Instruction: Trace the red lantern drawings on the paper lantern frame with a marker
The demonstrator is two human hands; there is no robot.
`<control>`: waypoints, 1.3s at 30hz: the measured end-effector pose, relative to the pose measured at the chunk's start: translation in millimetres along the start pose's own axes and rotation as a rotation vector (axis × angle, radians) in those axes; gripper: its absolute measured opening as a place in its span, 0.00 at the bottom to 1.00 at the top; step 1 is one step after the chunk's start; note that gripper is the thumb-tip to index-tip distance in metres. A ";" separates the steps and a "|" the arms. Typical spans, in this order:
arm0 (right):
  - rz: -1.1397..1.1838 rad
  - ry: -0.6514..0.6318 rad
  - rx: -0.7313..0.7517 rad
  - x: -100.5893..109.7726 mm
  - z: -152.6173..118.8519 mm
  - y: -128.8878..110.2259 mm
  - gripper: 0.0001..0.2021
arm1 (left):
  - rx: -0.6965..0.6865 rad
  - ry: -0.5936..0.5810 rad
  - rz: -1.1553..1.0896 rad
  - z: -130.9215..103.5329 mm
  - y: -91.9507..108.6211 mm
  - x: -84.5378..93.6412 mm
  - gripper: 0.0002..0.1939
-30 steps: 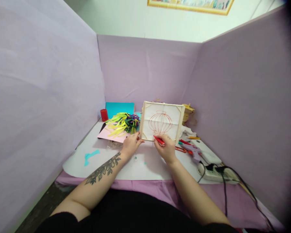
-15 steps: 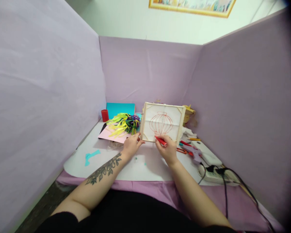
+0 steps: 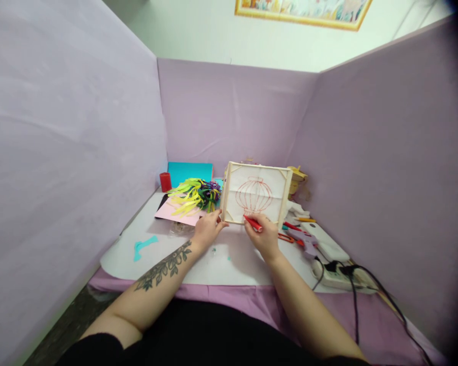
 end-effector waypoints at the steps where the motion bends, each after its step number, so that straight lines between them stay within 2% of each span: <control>1: 0.000 -0.013 -0.001 -0.9 0.0 -0.1 0.03 | 0.003 -0.002 0.000 0.0 -0.1 -0.2 0.20; 8: 0.063 -0.048 -0.064 2.3 -0.1 1.3 0.02 | 0.001 -0.009 0.007 -0.1 0.8 0.5 0.20; 12: 0.167 0.067 -0.231 18.5 -0.4 18.8 0.06 | 0.003 0.000 -0.005 -0.3 1.4 2.6 0.18; 14: 0.205 0.082 -0.272 21.9 -0.7 26.7 0.09 | 0.006 0.001 -0.012 -0.3 1.5 3.1 0.18; 18: 0.162 0.039 -0.155 19.2 1.4 23.0 0.11 | 0.013 0.004 -0.010 -0.1 0.5 2.7 0.19; 21: 0.100 0.001 -0.080 12.5 1.2 13.5 0.08 | 0.009 0.000 -0.009 -0.1 0.5 1.8 0.19; 25: 0.016 0.069 -0.074 10.4 0.0 8.9 0.03 | 0.010 -0.006 -0.004 -0.6 1.2 1.8 0.19; 29: -0.022 0.104 -0.040 9.8 0.3 9.8 0.03 | 0.006 -0.007 -0.002 -0.9 1.9 1.9 0.19; 35: -0.050 0.104 -0.028 10.3 1.1 12.0 0.04 | 0.003 -0.008 -0.005 -1.1 1.4 0.3 0.20; 39: -0.042 0.056 -0.027 7.8 1.6 10.5 0.03 | -0.003 -0.010 0.000 -1.2 1.3 -0.3 0.20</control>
Point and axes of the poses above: each hand's wrist, its own z-axis towards the middle knuckle, its own x-axis out of the back of the hand, y = z × x, the point moved 7 cm from there along z, towards the middle knuckle, and after that the axes turned 4 degrees about y, right-handed, at the moved point
